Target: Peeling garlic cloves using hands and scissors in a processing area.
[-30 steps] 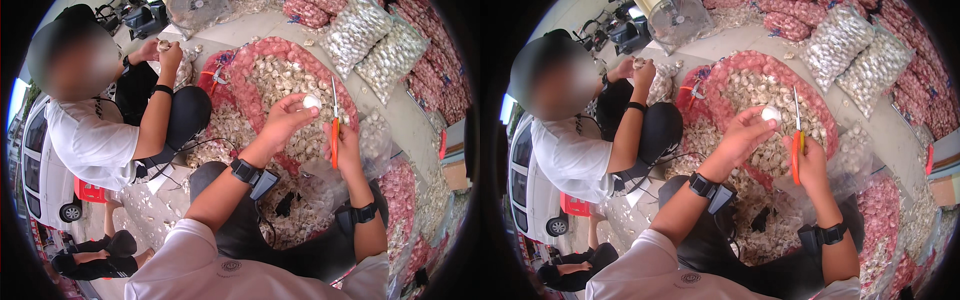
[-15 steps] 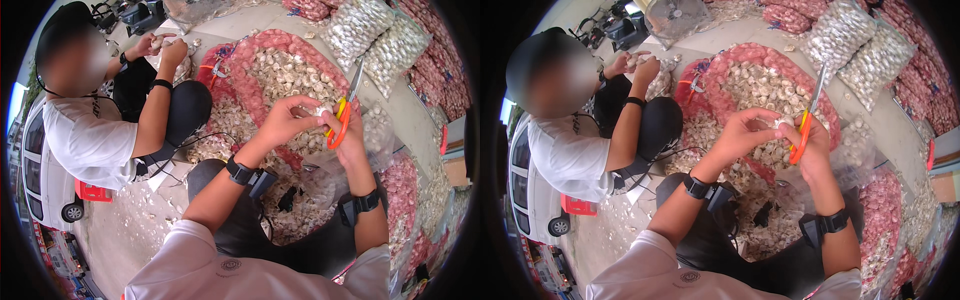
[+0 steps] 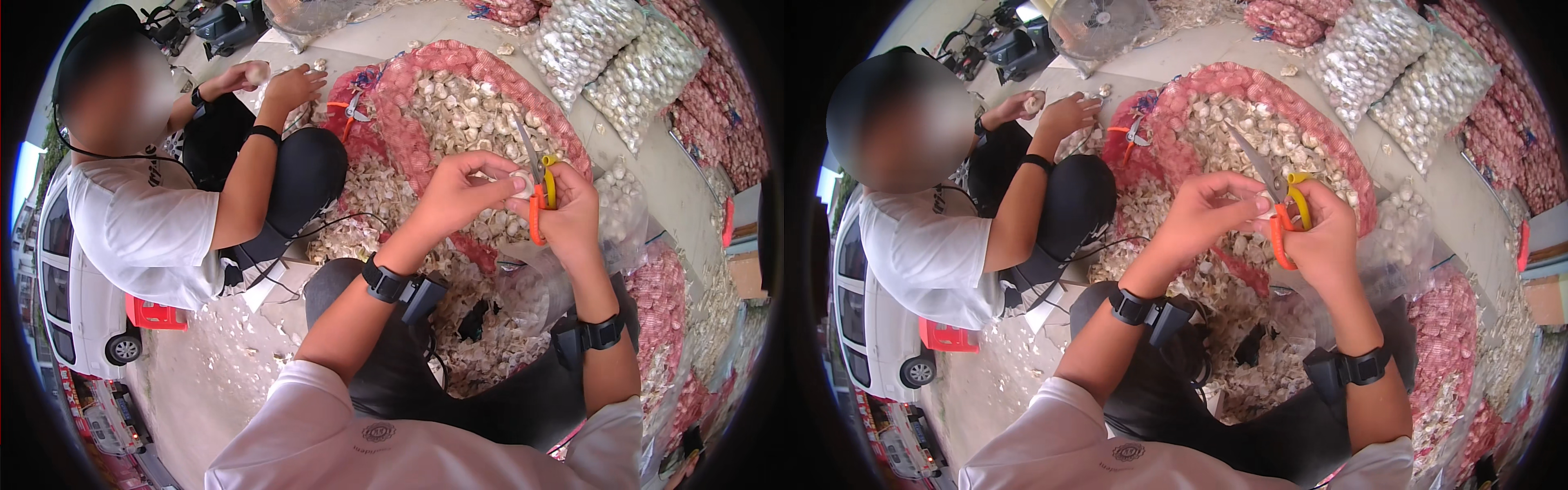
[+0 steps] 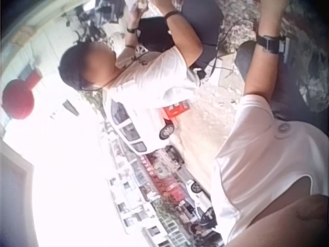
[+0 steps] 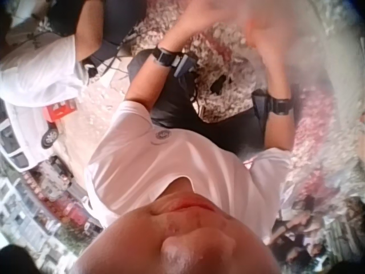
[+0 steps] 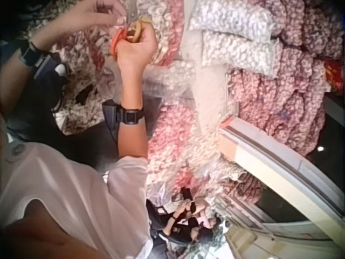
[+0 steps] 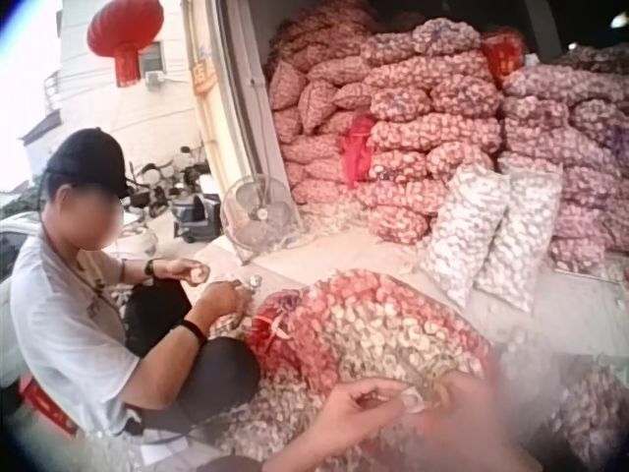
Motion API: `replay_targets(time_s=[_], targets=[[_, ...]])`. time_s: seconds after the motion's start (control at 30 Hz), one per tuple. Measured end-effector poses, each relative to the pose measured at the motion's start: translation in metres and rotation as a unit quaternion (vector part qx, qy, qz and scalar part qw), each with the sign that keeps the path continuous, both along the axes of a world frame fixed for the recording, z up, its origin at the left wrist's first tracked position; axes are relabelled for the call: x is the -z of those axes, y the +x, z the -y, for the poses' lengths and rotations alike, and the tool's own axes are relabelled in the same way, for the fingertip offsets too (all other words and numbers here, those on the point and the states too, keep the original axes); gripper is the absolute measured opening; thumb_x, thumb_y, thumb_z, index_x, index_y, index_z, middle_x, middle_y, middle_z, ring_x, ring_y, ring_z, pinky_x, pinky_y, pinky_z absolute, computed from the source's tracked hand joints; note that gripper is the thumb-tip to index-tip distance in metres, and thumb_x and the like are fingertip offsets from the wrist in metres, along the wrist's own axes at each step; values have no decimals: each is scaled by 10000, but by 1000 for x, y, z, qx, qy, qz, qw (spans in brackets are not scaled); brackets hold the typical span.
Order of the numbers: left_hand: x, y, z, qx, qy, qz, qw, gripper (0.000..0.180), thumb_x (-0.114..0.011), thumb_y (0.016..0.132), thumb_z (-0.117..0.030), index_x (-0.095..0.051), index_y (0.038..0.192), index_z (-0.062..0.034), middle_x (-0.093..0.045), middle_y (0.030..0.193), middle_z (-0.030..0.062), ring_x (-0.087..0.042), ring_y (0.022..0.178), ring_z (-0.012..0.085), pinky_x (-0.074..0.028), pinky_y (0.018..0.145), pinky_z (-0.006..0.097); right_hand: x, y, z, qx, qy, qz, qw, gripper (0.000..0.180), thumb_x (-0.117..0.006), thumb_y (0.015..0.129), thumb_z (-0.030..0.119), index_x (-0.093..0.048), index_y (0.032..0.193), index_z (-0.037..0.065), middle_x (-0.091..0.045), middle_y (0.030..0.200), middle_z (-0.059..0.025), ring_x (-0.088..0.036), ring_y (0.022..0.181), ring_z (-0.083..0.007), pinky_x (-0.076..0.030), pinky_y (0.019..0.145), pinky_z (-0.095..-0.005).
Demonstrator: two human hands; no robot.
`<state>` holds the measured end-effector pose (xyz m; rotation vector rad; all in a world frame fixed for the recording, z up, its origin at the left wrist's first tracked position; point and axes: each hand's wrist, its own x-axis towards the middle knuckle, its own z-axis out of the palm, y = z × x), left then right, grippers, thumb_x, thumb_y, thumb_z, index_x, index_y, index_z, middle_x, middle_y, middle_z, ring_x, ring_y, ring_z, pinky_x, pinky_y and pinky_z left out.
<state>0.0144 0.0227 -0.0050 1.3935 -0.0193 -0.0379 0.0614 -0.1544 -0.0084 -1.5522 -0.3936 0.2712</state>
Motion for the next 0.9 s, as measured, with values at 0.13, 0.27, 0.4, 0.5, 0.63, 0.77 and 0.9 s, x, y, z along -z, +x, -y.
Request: replay_targets(time_s=[0.13,0.27,0.4,0.5,0.63,0.77,0.9], targets=[[1,3,5,-4,-46,-18,999,208,-628,922,-73,-617,1094,43,-679,978,104,-683,858,174,-594,768,306,2,2,7,2,-14,11,1000,386,-810,697,-35,-601,1021,-15,-651,911,-33,-604,825,-75,-501,711,-220],[9,8,10,-21,-26,-20,999,166,-589,950,-85,-617,1053,42,-664,967,89,-678,827,161,-598,741,289,-8,-3,12,-7,-4,-5,1000,390,-796,702,-63,-607,1041,-21,-665,938,-47,-614,831,-79,-502,728,-221],[6,8,19,-11,-5,-21,1000,153,-577,958,-91,-606,1028,42,-650,953,78,-670,823,148,-597,726,278,-8,-4,22,-2,3,-25,1000,348,-781,719,-33,-605,1018,-18,-679,934,-59,-616,814,-76,-506,706,-226],[7,9,25,-20,24,-12,999,134,-562,953,-59,-585,1015,57,-630,913,75,-663,800,136,-598,676,254,-10,-5,28,3,23,-55,998,341,-766,727,-48,-607,1026,-15,-679,925,-59,-621,807,-79,-507,699,-232],[11,9,29,-16,70,0,997,140,-537,973,-80,-577,1009,49,-637,936,65,-661,799,130,-593,702,264,-12,-8,33,1,40,-100,994,330,-757,744,-41,-605,1035,-9,-684,940,-64,-635,808,-89,-511,697,-236],[13,11,27,-27,118,-19,992,147,-570,949,-78,-574,1002,59,-651,913,93,-652,776,142,-573,670,271,-7,-4,41,10,63,-141,988,313,-750,762,-30,-606,1039,1,-687,952,-59,-642,806,-92,-508,705,-228],[24,14,9,33,337,-6,941,229,-640,905,-103,-581,1055,59,-665,918,113,-652,789,155,-548,668,286,-8,-5,45,27,84,-138,986,301,-750,770,-23,-609,1034,7,-681,928,-42,-635,797,-82,-498,692,-219]])
